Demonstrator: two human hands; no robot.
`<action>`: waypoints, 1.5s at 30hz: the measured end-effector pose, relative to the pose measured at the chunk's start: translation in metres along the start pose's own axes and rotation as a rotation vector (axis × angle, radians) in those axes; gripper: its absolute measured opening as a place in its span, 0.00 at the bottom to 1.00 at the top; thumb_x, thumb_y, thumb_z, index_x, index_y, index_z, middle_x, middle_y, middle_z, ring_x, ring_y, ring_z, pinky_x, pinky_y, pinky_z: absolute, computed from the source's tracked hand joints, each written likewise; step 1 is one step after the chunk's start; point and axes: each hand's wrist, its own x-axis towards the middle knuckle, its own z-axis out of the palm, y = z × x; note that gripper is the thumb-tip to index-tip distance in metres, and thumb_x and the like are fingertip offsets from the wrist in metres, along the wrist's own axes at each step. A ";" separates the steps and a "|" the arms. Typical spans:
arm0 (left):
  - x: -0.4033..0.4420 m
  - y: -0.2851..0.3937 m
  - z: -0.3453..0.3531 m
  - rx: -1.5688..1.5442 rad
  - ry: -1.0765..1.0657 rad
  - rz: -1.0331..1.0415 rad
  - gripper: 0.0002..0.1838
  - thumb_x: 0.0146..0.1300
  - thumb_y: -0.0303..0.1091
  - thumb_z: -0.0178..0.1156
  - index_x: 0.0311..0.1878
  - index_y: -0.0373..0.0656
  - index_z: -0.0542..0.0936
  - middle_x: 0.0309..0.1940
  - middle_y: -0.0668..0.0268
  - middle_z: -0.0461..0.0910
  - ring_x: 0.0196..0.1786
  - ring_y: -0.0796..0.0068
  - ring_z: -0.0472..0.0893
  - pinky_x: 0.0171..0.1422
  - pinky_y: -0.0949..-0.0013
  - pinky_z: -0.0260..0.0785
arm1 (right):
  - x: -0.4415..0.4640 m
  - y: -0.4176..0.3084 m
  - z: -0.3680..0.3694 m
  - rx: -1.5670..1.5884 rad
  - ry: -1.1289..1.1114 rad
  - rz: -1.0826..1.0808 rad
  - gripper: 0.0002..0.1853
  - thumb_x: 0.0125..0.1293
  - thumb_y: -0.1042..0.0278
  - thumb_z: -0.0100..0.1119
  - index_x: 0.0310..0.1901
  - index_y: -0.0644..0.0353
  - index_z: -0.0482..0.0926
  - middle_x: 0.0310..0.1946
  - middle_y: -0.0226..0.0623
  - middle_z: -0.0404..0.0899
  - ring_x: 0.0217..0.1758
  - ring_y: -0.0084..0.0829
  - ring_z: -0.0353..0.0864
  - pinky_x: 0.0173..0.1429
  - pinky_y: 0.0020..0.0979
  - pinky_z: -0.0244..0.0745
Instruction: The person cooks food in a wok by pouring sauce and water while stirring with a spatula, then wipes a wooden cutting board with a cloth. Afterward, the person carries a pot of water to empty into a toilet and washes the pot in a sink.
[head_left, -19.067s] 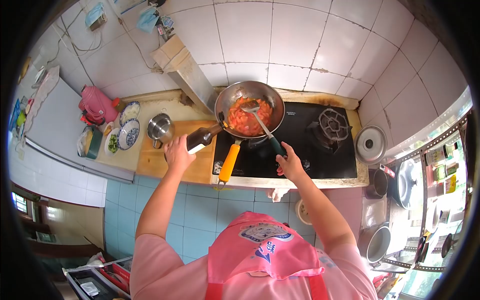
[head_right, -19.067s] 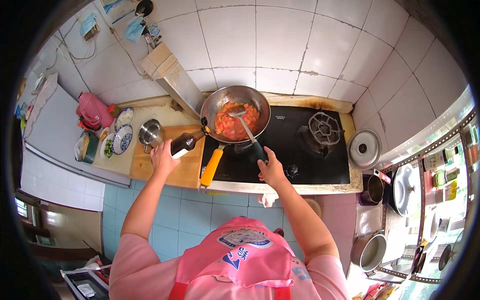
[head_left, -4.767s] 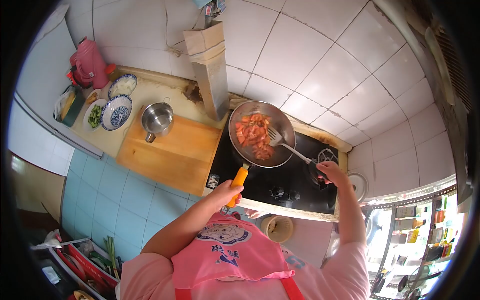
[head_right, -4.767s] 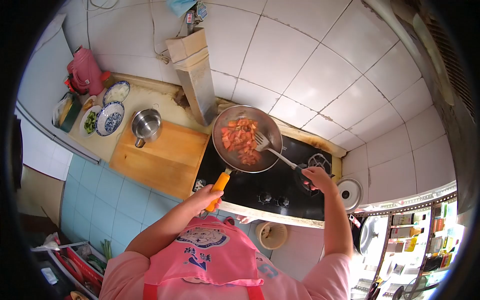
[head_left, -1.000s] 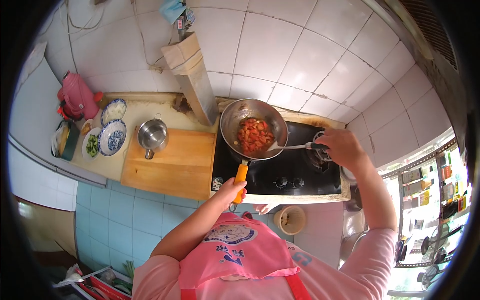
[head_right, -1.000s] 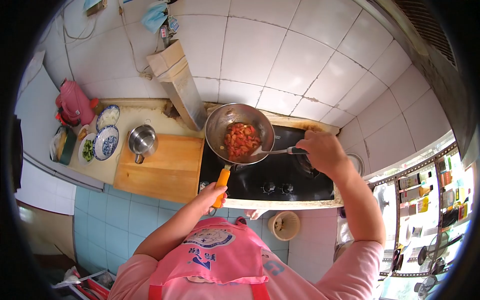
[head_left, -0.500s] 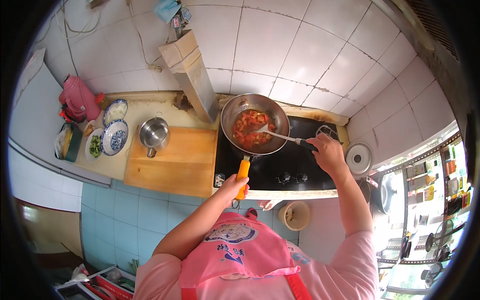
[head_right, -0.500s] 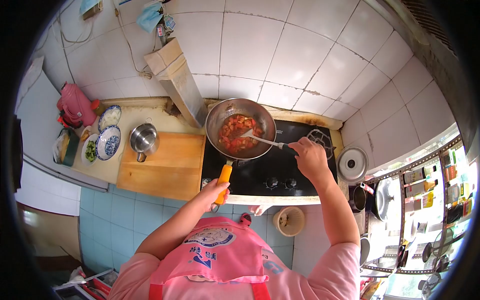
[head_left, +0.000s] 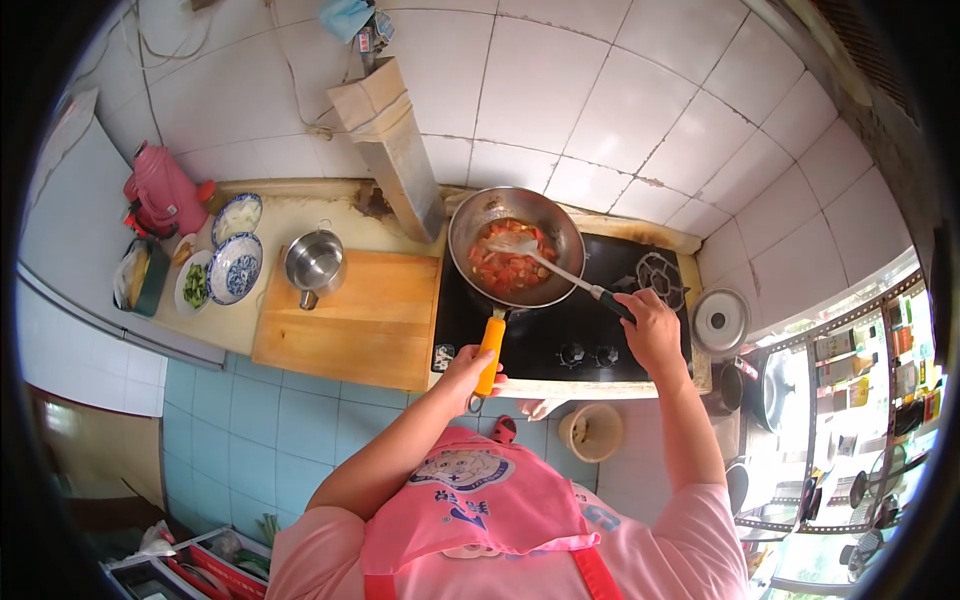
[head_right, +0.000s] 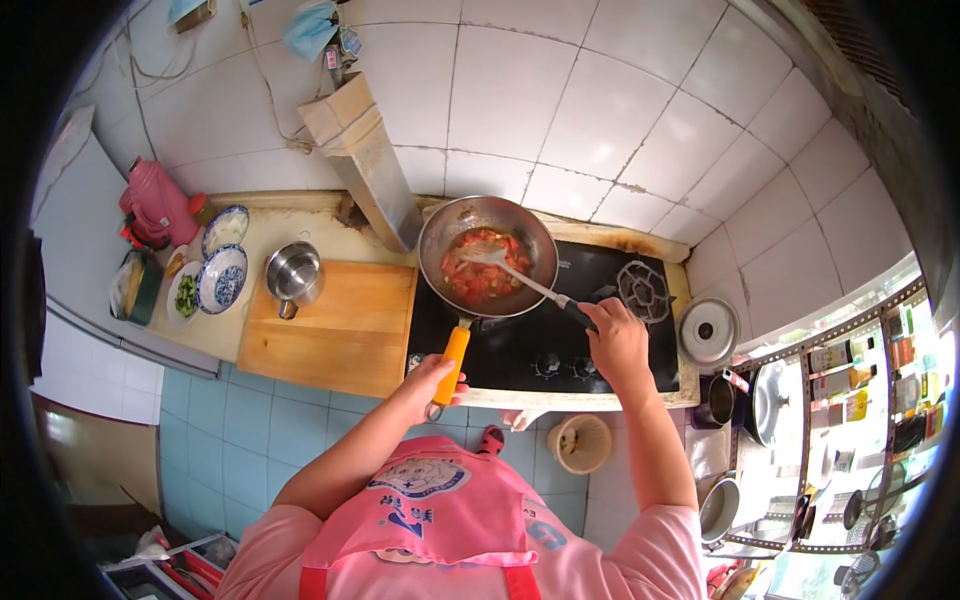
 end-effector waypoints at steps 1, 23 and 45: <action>-0.002 -0.002 0.000 -0.026 -0.003 0.018 0.21 0.71 0.43 0.54 0.59 0.44 0.62 0.43 0.61 0.76 0.42 0.69 0.83 0.32 0.68 0.79 | 0.000 0.002 0.006 -0.003 0.023 0.031 0.21 0.47 0.78 0.67 0.46 0.53 0.82 0.38 0.35 0.77 0.41 0.42 0.80 0.43 0.39 0.76; -0.039 -0.005 -0.007 0.116 -0.117 -0.065 0.19 0.75 0.44 0.47 0.64 0.51 0.60 0.48 0.66 0.79 0.40 0.75 0.78 0.42 0.67 0.72 | -0.052 -0.001 0.009 0.039 -0.039 0.258 0.21 0.48 0.77 0.68 0.48 0.53 0.81 0.40 0.38 0.78 0.43 0.45 0.79 0.45 0.40 0.75; -0.036 -0.011 -0.009 0.169 -0.071 -0.014 0.16 0.74 0.44 0.49 0.59 0.53 0.63 0.44 0.68 0.80 0.37 0.80 0.76 0.40 0.71 0.69 | -0.034 -0.030 0.068 0.448 -0.040 0.247 0.19 0.54 0.73 0.65 0.50 0.63 0.80 0.38 0.47 0.80 0.42 0.45 0.80 0.48 0.36 0.75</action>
